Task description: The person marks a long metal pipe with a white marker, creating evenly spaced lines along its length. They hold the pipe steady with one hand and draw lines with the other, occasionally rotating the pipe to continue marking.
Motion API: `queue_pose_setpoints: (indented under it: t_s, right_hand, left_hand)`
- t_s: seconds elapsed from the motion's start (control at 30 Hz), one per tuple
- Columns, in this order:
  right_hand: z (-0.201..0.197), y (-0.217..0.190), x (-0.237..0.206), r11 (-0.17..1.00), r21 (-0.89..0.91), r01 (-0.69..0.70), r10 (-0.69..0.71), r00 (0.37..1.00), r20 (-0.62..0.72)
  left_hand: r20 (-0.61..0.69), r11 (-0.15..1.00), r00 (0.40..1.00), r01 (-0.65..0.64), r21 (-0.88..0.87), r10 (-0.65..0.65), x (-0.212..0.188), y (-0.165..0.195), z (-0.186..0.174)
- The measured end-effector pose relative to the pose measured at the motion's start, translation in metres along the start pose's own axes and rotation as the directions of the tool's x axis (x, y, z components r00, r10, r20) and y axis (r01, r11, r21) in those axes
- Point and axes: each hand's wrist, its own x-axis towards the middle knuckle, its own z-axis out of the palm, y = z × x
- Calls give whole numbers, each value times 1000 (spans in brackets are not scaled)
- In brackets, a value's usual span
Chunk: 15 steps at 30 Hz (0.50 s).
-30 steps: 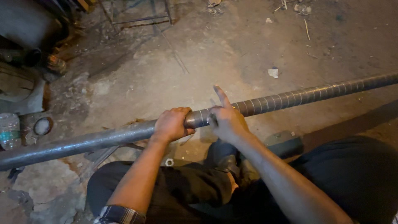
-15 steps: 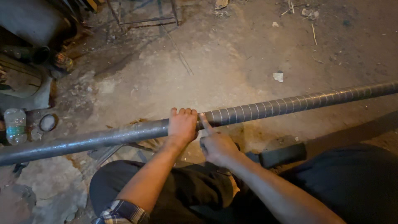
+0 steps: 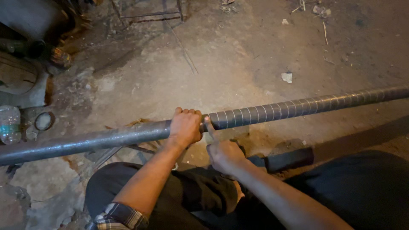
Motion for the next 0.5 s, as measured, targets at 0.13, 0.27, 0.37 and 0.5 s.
queue_pose_setpoints:
  t_s: [0.13, 0.27, 0.37, 0.5]
  right_hand:
    - [10, 8, 1, 997, 67, 29, -26, 999, -44]
    - [13, 10, -1, 990, 138, 32, -19, 996, -92]
    - [8, 8, -1, 996, 76, 44, -41, 998, -46]
    - [-5, 2, 2, 999, -22, -32, 34, 994, 106]
  left_hand:
    - [55, 999, 998, -14, 43, 11, 5, -3, 2]
    - [128, 999, 991, 34, 15, -36, 7, -3, -2]
    - [143, 999, 989, 49, -2, -48, 5, 0, -7]
    - [167, 999, 985, 36, 34, -41, 7, 1, -13]
